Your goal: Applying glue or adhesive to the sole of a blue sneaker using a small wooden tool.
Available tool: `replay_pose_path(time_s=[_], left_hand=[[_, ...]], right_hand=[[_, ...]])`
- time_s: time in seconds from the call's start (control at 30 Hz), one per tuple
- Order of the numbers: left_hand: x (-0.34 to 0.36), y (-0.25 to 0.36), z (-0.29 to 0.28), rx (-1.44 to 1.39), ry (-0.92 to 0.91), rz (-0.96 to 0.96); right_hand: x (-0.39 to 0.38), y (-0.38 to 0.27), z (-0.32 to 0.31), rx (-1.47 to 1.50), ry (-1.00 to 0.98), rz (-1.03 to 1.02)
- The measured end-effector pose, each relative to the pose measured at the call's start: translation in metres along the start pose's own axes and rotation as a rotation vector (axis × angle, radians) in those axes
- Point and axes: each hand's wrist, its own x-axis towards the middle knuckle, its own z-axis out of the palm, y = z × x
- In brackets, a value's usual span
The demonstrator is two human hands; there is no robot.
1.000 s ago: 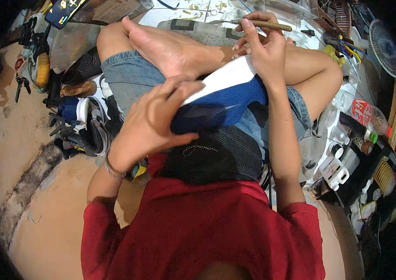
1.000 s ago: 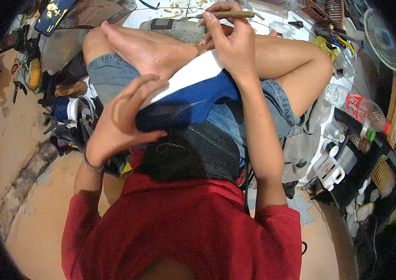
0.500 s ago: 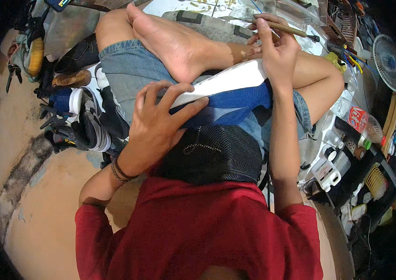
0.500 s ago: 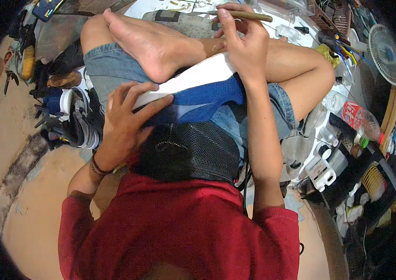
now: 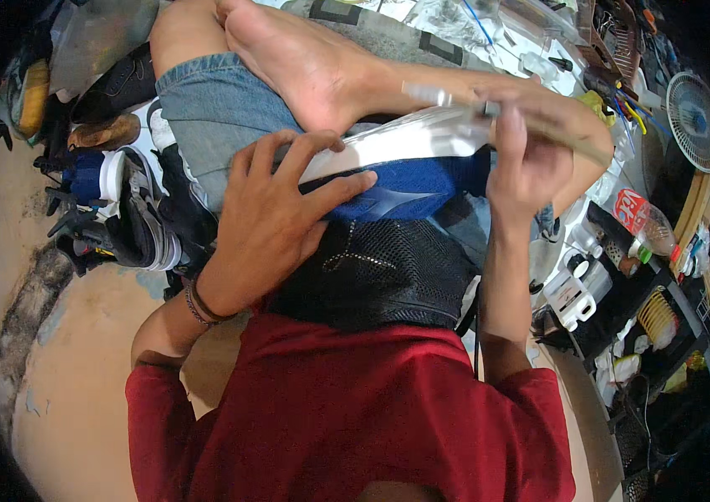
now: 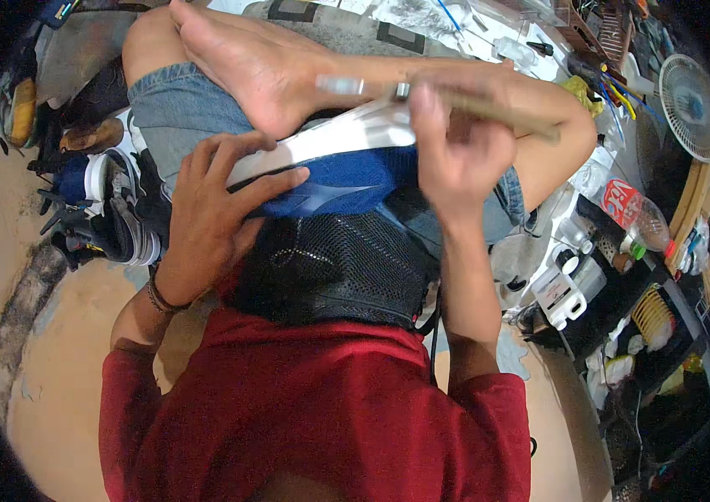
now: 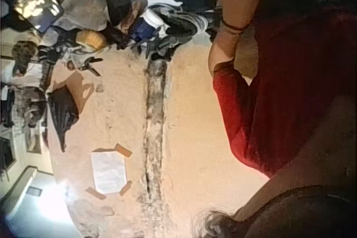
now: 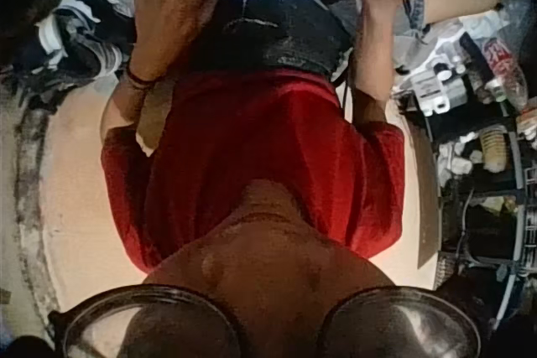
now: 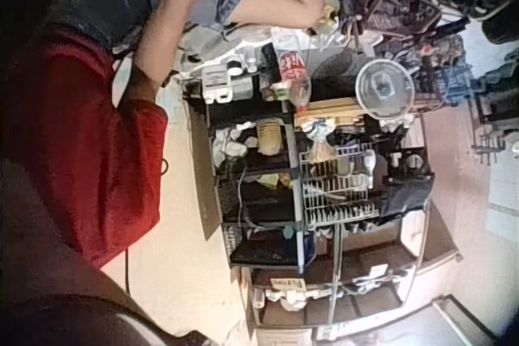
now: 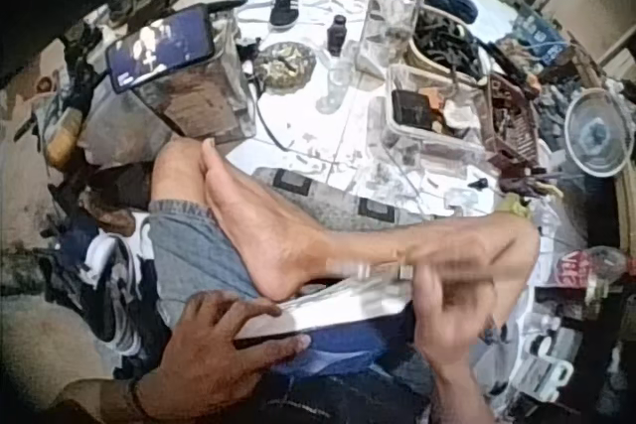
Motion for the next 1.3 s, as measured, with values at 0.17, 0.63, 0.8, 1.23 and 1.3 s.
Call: replay_pose_path(time_s=[0.17,0.63,0.8,1.23,1.3], left_hand=[[0.001,-0.001,0.001,0.005,0.001,0.025],[-0.004,0.002,0.005,0.038,0.015,0.037],[-0.003,0.002,0.004,0.043,0.016,0.034],[-0.004,-0.002,0.003,0.054,0.021,0.029],[-0.003,-0.001,0.001,0.015,0.004,0.012]], right_hand=[[-0.036,-0.013,0.005,0.057,-0.201,-0.079],[-0.044,-0.009,0.006,-0.025,-0.214,-0.038],[-0.046,-0.009,0.011,-0.083,-0.218,-0.097],[-0.039,-0.016,0.02,-0.171,-0.288,-0.134],[-0.038,-0.014,0.02,-0.123,-0.268,-0.094]])
